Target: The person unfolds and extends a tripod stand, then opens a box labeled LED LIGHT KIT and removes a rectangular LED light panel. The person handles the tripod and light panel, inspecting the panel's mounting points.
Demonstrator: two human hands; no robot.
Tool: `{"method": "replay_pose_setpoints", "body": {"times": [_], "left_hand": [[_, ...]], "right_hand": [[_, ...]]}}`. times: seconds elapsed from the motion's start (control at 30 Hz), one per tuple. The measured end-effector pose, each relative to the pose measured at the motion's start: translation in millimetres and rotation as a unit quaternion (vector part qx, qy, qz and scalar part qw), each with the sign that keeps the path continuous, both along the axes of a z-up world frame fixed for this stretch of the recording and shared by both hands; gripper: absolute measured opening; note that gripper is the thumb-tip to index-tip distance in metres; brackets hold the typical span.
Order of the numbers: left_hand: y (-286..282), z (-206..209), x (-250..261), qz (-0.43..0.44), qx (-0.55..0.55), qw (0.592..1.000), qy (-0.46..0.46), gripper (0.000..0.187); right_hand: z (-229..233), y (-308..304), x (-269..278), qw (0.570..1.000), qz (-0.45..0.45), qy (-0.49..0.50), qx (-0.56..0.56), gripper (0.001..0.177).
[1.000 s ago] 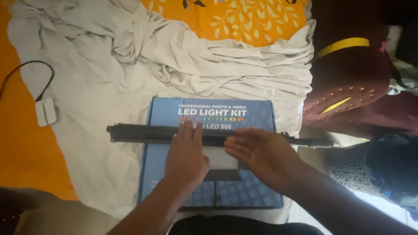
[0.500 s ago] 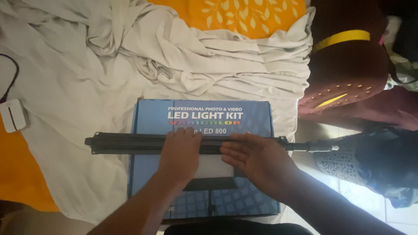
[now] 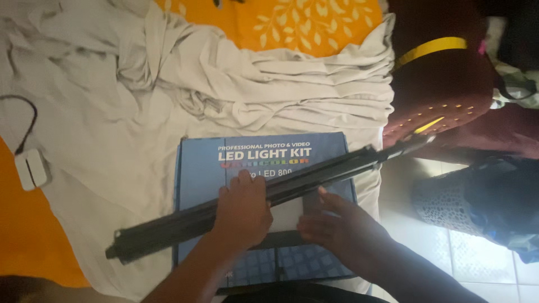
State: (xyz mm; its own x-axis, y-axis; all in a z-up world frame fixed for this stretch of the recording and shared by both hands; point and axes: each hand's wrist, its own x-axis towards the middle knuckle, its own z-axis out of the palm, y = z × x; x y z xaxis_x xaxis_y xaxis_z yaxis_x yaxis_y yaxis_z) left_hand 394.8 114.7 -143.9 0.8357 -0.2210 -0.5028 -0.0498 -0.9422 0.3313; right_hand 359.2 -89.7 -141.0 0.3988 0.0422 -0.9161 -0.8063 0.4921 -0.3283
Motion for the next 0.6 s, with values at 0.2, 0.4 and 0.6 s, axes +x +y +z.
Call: {"method": "replay_pose_setpoints", "body": {"times": [0.2,0.4,0.6], "left_hand": [[-20,41,2,0.076,-0.134,0.988,0.016,0.036],[-46,86,-15,0.027,-0.254,0.966,-0.043,0.048],[-75,109,-55,-0.068,-0.303,0.936,-0.166,0.048]], "right_hand": [[36,-1,11,0.963,0.012,-0.249,0.100,0.036],[78,-24,-9,0.911,-0.030,-0.406,0.067,0.018],[94,-47,-62,0.904,-0.099,-0.415,-0.023,0.017]]}}
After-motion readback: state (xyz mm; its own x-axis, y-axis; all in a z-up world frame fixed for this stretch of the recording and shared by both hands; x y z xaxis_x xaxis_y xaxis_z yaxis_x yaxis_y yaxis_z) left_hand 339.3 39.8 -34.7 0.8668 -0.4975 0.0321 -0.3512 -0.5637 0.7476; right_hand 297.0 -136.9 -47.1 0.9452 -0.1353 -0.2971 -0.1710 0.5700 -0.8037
